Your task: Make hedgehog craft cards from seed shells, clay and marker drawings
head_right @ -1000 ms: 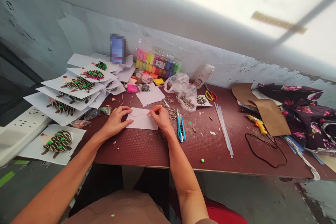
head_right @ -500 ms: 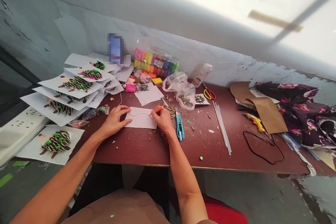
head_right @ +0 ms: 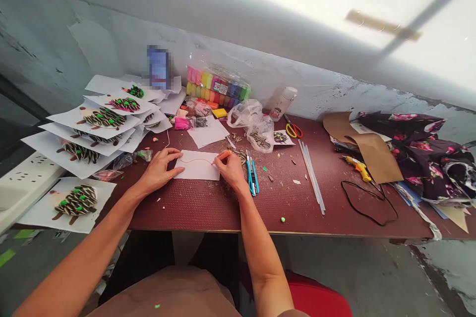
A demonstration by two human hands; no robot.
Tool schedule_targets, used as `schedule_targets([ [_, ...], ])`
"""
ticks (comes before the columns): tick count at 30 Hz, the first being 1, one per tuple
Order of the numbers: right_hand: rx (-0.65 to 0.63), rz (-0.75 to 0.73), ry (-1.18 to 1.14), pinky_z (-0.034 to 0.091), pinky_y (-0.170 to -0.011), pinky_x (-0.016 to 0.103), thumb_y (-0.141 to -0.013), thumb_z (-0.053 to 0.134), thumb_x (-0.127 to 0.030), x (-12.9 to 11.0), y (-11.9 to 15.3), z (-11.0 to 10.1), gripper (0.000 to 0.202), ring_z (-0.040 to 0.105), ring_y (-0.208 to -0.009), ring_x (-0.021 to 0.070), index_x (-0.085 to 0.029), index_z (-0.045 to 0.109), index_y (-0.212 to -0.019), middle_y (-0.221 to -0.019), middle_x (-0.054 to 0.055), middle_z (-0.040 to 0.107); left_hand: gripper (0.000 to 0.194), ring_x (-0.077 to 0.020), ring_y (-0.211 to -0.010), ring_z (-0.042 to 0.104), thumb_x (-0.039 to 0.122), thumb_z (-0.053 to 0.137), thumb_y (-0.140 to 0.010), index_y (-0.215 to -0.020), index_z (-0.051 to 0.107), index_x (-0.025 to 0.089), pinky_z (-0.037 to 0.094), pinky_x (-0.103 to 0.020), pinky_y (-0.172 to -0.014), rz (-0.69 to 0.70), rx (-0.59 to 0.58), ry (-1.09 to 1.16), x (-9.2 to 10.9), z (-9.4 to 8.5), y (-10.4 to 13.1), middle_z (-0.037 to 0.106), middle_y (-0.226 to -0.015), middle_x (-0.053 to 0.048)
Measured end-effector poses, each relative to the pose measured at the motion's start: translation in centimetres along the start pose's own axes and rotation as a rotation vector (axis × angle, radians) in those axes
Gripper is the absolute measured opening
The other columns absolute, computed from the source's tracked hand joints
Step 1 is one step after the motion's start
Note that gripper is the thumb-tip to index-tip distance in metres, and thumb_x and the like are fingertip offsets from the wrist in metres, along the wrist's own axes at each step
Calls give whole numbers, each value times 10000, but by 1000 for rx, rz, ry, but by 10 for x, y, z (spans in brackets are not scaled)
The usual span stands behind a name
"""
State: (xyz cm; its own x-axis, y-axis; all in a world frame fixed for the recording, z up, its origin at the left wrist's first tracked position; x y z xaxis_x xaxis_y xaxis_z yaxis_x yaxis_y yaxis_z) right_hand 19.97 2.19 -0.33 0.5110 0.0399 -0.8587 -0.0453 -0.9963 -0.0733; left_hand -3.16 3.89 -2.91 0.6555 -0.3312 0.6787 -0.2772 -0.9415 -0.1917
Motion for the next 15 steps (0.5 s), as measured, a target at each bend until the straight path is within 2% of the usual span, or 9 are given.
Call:
schedule_targets([
  [15, -11, 33, 14, 314, -556, 261, -773, 579, -266, 1, 4, -2, 180, 450, -561, 123, -186, 687, -653, -612, -6, 587, 390, -308, -1183, 552, 359, 644, -810, -1168, 713, 220, 449, -495, -1084, 2, -2, -3, 1, -1, 0, 622, -1248, -84],
])
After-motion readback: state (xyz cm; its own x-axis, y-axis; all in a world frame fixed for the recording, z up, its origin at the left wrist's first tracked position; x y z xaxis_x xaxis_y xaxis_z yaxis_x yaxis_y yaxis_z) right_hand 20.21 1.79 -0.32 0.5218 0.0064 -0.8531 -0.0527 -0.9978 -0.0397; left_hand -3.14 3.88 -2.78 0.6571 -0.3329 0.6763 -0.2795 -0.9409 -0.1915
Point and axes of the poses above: each hand's wrist, its own y-axis away from the middle knuckle, its own z-axis out of the palm, x = y × z, the point moved 10 cm from there along -y, towards the middle knuckle
